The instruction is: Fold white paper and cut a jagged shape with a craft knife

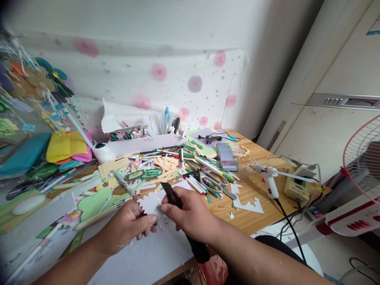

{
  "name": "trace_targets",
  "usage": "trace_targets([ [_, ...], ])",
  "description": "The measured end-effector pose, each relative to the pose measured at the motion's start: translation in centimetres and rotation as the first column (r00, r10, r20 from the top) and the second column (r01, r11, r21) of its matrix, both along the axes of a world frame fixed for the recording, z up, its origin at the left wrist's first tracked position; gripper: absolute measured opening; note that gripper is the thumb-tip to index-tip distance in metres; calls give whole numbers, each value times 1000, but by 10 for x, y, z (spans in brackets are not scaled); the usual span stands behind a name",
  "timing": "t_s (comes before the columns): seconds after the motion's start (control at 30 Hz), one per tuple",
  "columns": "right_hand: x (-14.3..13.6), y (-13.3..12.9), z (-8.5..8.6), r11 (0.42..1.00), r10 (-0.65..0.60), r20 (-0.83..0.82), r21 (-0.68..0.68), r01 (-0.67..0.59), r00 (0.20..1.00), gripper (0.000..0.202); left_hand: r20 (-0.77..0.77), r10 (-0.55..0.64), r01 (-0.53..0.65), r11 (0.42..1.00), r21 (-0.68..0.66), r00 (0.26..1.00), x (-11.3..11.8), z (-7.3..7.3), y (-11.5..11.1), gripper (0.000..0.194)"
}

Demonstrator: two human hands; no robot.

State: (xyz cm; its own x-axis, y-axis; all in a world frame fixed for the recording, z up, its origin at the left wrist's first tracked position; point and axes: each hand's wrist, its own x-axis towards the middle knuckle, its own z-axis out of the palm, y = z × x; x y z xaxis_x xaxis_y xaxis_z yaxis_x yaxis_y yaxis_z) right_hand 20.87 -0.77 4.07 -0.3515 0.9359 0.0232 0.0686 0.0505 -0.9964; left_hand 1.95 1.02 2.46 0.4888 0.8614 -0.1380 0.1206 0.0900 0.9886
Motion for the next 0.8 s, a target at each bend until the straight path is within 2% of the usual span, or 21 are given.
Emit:
trace_targets([
  [0.1, -1, -3, 4, 997, -25, -30, -70, 23, 999, 19, -75, -61, 63, 998, 23, 995, 2, 12, -2, 15],
  [0.17, 0, -6, 6, 996, -42, -105, -84, 33, 994, 19, -84, -76, 79, 996, 37, 994, 3, 21, -6, 21],
  [0.27, -1, -14, 7, 993, -100, -230, -85, 83, 968, 22, -59, -47, 50, 997, 65, 997, 6, 30, -18, 28],
  [0.37, -3, -22, 9, 991, -132, -260, -66, 119, 957, 23, -39, 12, -8, 994, 111, 999, 12, 33, -34, 29],
  [0.47, 1, -26, 13, 997, -78, -104, 18, 81, 991, 22, -21, 104, -99, 982, 162, 994, 18, 31, -49, 30],
  [0.57, 18, -18, 14, 990, -76, 66, 125, 67, 995, 21, -18, 173, -167, 970, 178, 985, 22, 32, -61, 31],
  [0.7, 43, 6, 7, 963, -137, 190, 255, 86, 972, 14, -68, 200, -184, 965, 186, 977, 20, 39, -75, 31],
  [0.8, 46, 14, 1, 955, -126, 221, 289, 58, 967, 10, -118, 205, -179, 964, 198, 972, 14, 46, -85, 31],
])
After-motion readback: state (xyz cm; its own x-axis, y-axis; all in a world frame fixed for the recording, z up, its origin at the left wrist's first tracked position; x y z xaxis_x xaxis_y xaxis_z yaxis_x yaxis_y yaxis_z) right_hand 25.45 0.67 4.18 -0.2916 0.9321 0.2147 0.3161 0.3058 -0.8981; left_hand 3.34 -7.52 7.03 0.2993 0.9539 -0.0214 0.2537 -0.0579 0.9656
